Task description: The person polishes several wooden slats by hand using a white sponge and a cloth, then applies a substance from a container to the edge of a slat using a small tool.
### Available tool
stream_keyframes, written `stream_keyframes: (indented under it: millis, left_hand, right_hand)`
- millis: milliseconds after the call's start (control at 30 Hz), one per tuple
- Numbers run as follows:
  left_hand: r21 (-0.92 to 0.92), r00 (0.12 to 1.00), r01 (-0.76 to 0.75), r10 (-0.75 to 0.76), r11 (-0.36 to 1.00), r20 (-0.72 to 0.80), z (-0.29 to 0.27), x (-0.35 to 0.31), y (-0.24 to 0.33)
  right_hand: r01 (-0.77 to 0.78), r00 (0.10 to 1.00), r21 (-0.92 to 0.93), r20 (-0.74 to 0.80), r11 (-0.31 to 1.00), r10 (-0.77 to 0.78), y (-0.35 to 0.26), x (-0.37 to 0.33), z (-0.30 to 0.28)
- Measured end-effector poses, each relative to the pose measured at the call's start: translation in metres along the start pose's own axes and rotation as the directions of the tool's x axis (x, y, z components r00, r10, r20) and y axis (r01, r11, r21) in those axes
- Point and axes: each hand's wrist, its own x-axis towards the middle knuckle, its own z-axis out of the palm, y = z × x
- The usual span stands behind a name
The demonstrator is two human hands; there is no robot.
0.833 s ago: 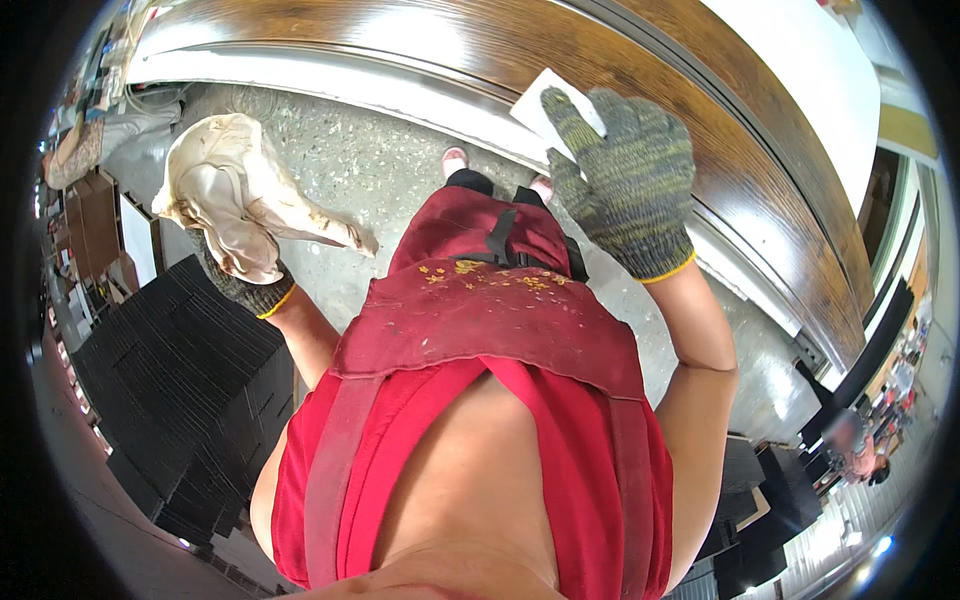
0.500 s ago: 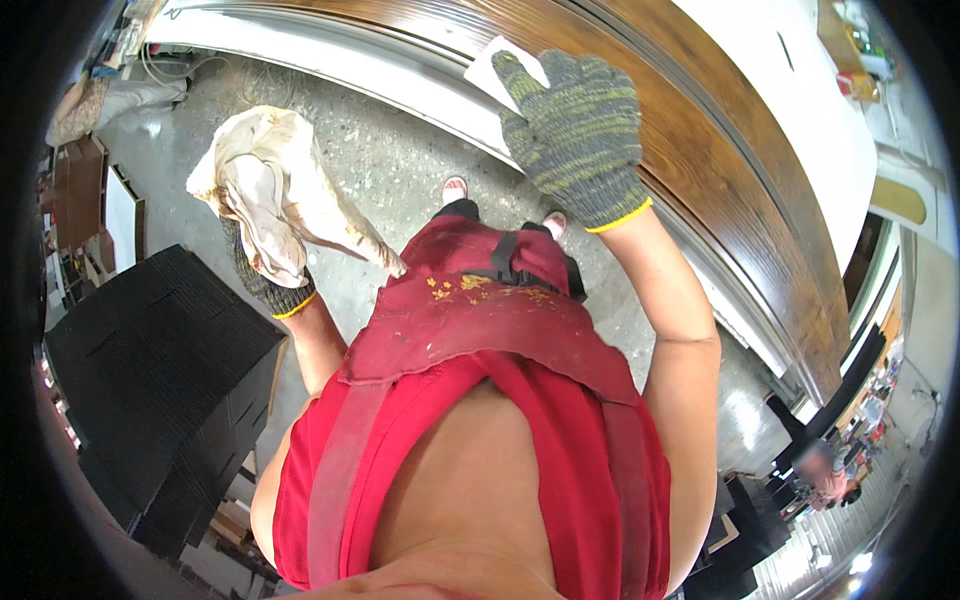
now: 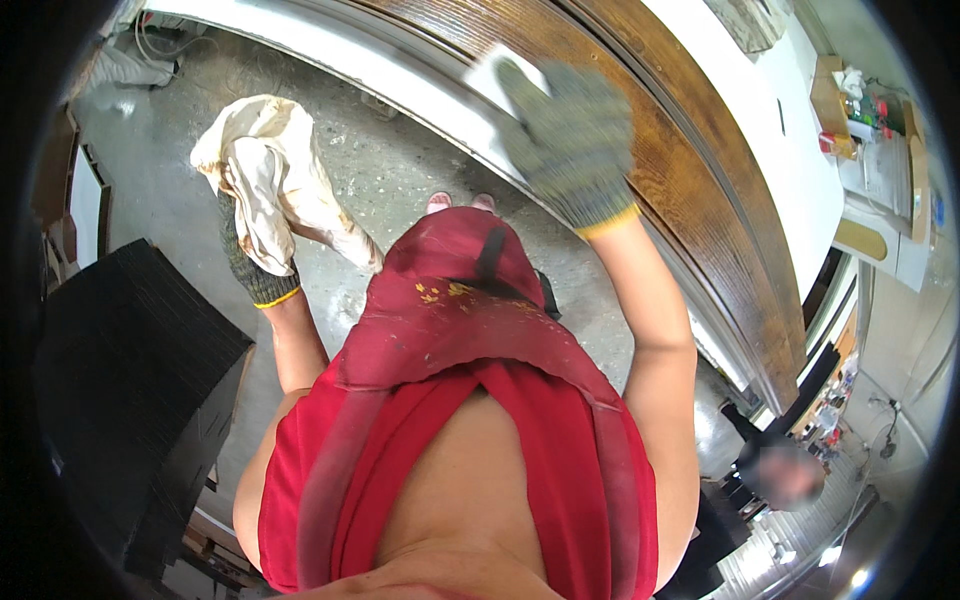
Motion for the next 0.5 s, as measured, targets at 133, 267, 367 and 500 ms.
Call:
stream_keyframes:
  millis: [133, 267, 367, 500]
  left_hand:
    - [-0.237, 0.993, 0.089, -0.106, 0.967, -0.057, 0.012, -0.019, -0.006]
    - [-0.259, 0.994, 0.11, -0.1, 0.96, 0.051, 0.008, -0.022, -0.011]
    - [-0.166, 1.0, 0.0, -0.002, 0.986, -0.017, -0.001, -0.025, -0.001]
    - [-0.335, 0.996, 0.082, -0.092, 0.939, -0.013, 0.001, -0.035, -0.011]
  right_hand:
    - [-0.085, 0.995, -0.035, 0.048, 0.996, 0.086, 0.02, -0.088, -0.049]
    - [-0.175, 0.98, -0.086, 0.082, 0.981, 0.182, 0.016, -0.123, -0.061]
    - [-0.2, 0.974, -0.051, 0.095, 0.978, 0.204, 0.003, -0.119, -0.056]
    - [-0.134, 0.982, -0.064, 0.126, 0.989, 0.142, -0.016, -0.08, -0.046]
